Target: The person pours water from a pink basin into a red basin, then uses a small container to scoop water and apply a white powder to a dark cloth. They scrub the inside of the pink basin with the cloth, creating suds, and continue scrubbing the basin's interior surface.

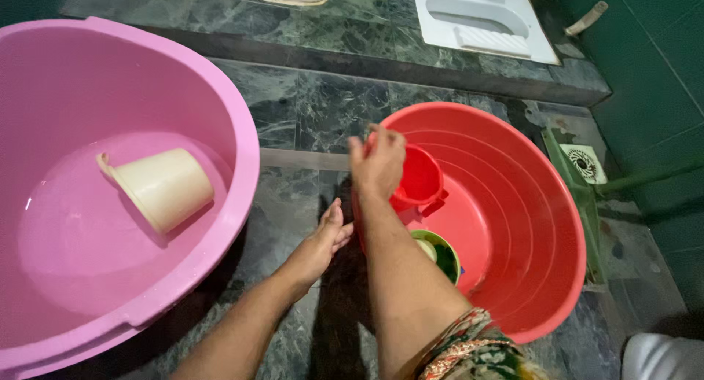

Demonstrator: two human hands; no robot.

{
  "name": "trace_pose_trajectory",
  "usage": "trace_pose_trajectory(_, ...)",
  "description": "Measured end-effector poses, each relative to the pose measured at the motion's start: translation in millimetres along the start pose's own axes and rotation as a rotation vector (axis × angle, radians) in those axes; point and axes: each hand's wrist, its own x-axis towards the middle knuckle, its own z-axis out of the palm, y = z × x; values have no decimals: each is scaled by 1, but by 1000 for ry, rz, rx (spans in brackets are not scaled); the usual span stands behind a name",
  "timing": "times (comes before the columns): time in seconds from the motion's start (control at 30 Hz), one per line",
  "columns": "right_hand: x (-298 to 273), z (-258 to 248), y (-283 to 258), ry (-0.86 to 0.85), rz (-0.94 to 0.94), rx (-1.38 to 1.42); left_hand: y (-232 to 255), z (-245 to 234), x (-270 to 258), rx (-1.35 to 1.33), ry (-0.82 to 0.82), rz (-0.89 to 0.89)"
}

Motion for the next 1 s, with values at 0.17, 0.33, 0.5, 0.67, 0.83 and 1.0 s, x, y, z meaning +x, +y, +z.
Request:
trace_pose_trajectory(0.17, 14, 34, 15, -388, -374, -513, 30, -11, 0, 59, 242, 180)
trace_pose_trajectory(0.33, 31, 62, 45, -466, -394, -846, 88, -57, -32, 179, 534, 333)
trace_pose_trajectory(0.5, 36, 32, 24, -438, -327, -925, 117, -102, -77, 33, 803, 242)
trace_pose_trajectory(0.67, 15, 39, -76, -89, -218, 136, 106, -155, -89, 66, 960, 295)
trace_pose_trajectory(0.83, -42, 70, -159, -268, -608, 301, 95, -176, -100, -48, 932, 217)
trace_pose_trajectory(1.0, -101, 98, -192, -573, -621, 216, 83, -218, -133, 191, 1022, 240)
